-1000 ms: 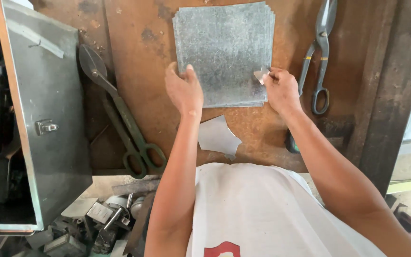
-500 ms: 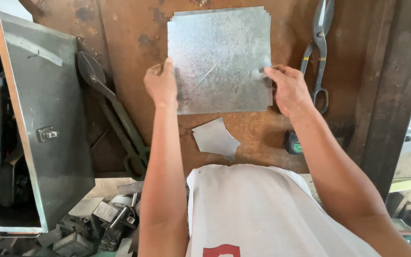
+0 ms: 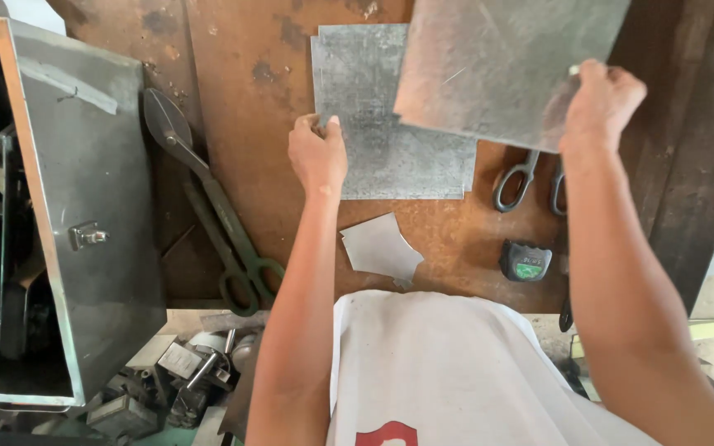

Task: Measuring and cutting small rectangular pieces of sheet metal into specific shapes using tin snips.

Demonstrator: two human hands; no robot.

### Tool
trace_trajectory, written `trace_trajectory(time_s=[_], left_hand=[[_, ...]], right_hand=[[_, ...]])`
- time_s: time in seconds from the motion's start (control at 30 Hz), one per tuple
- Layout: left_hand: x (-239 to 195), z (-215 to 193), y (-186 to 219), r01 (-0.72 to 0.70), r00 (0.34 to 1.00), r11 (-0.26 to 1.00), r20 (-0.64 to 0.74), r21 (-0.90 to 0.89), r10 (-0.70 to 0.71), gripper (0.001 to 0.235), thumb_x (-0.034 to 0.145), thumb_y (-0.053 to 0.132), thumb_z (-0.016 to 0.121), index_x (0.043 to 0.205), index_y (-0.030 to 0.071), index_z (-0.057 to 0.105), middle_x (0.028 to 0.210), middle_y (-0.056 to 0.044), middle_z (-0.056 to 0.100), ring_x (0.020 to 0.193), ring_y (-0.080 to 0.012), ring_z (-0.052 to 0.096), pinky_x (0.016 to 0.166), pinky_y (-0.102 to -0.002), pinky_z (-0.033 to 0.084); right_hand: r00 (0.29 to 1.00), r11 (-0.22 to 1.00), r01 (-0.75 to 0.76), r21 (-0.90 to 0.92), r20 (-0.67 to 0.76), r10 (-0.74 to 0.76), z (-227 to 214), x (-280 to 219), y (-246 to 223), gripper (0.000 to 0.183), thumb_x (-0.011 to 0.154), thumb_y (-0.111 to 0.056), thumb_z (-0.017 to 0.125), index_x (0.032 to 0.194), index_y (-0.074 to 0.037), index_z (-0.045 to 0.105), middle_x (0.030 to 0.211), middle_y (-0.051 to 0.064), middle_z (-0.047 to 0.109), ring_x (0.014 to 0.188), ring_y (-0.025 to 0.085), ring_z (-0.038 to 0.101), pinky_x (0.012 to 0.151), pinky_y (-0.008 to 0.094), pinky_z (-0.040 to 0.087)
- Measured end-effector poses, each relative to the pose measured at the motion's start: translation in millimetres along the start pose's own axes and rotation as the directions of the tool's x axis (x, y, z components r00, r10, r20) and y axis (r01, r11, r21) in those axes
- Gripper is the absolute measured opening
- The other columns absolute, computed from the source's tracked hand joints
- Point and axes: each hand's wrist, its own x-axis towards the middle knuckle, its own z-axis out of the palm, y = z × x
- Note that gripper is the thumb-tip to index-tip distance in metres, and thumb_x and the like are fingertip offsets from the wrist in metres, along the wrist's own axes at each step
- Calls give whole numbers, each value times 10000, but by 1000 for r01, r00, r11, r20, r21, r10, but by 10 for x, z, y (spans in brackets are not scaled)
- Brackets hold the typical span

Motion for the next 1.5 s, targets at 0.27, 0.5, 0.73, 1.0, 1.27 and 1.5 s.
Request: trace_trajectory(time_s=[0.27, 0.5, 0.73, 1.0, 1.27, 1.5], left_hand=[[13, 42, 216, 185, 982, 983, 38, -7, -185, 457, 860, 349, 750, 1190, 48, 654, 1101, -181, 683, 1049, -330, 673, 931, -440, 520], [115, 227, 181, 175, 980, 970, -123, 169, -156, 484, 857, 376, 752, 1231, 83, 659, 1212, -205, 613, 1163, -396, 570, 972, -487, 471], [171, 182, 193, 164, 979, 986, -120, -28, -166, 390, 882, 342, 720, 1123, 36, 710, 1126, -175, 722, 1066, -342, 684, 926, -442, 528], [280, 192, 55, 110, 989, 993, -98, -49, -114, 329, 912, 246, 666, 1133, 11, 730, 1052, -199, 768, 1013, -342, 731, 907, -428, 553], [364, 267, -3, 164, 981, 970, -77, -177, -180, 384, 858, 282, 748, 1100, -14, 710, 1038, -178, 753, 972, -295, 716, 875, -401, 546], [127, 156, 290, 261, 954, 802, 271, -538, -129, 361, 950, 324, 711, 905, -34, 723, 809, -46, 609, 732, -140, 491, 674, -333, 457]], right_hand=[[990, 986, 142, -84, 15, -141, -564, 501, 271, 172, 963, -116, 699, 850, -29, 602, 841, 6, 573, 738, 122, 488, 674, 350, 418], [992, 987, 119, -112, -33, -123, -509, 136, 198, 135, 825, -189, 716, 846, -134, 594, 833, -46, 636, 794, 80, 603, 744, 283, 489], [986, 999, 34, -27, 162, -29, -424, -216, 317, 184, 902, -182, 721, 817, -40, 642, 838, 14, 625, 799, 128, 536, 732, 328, 455], [994, 937, 110, -332, 56, -96, -964, -167, 111, 284, 956, -144, 666, 717, -52, 542, 677, -34, 491, 599, 80, 411, 527, 327, 302], [974, 947, 221, -234, 97, -203, -1235, -117, 359, 218, 1007, -125, 667, 821, -22, 616, 758, -35, 546, 680, 65, 464, 597, 300, 388], [1000, 974, 20, -228, 10, -18, -1265, -87, 536, 264, 991, -179, 703, 822, -11, 587, 729, -18, 490, 655, 100, 415, 569, 334, 346]])
